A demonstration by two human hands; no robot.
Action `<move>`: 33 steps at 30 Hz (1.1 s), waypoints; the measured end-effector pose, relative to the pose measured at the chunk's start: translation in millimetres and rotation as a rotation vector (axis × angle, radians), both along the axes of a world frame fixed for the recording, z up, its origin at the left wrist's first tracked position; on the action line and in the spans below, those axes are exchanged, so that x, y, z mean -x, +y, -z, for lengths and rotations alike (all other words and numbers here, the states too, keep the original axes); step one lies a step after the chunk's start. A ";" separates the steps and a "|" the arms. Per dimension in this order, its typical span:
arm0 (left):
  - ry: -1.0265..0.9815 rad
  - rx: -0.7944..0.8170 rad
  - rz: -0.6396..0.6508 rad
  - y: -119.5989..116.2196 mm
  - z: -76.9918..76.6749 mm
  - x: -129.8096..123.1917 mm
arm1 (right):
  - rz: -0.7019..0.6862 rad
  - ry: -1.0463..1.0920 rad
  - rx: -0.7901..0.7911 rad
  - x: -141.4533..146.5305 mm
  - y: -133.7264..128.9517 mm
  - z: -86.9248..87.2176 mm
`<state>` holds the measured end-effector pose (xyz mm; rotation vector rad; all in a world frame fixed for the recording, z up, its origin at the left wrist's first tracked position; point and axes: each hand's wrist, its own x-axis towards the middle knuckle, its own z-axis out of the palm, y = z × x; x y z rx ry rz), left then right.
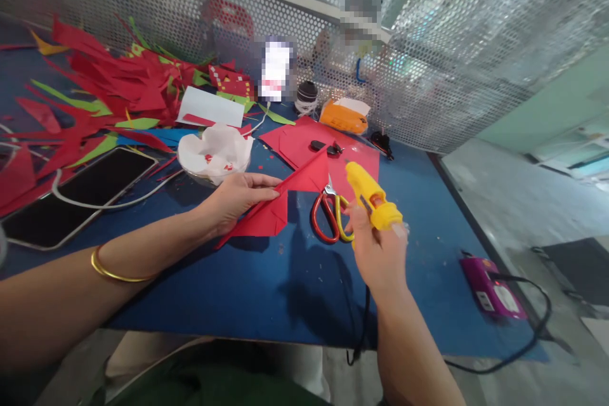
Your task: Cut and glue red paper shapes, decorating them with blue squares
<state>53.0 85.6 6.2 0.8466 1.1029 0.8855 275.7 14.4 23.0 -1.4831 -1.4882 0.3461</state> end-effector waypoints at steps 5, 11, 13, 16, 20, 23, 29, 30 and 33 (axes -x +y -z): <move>-0.018 0.012 -0.007 -0.6 -2.9 0.2 | 0.270 -0.556 0.173 -42.8 -13.2 -8.0; -0.012 0.011 -0.006 -2.0 -3.8 -0.4 | 0.306 -1.015 0.328 -69.3 -26.6 1.1; -0.006 0.009 -0.002 -2.1 -4.1 -0.5 | 0.351 -1.065 0.342 -71.6 -26.1 6.1; 0.002 0.011 0.000 -2.3 -5.0 -1.0 | 0.388 -1.032 0.360 -75.5 -21.7 11.0; 0.007 0.012 0.001 -2.3 -5.2 -1.1 | 0.324 -1.024 0.392 -81.3 -20.4 7.9; 0.001 -0.001 0.022 -2.4 -3.8 -0.6 | 0.321 -0.987 0.322 -73.3 -25.9 -1.8; 0.092 -0.178 0.064 -6.7 -2.9 -2.7 | 0.094 0.146 0.089 4.5 -14.9 -6.7; 0.119 -0.220 0.077 -7.2 -2.8 -2.9 | 0.027 0.388 0.141 19.6 -8.2 -3.8; 0.217 -0.356 0.107 -6.8 -1.1 -2.5 | -0.103 0.800 0.395 52.6 13.7 6.6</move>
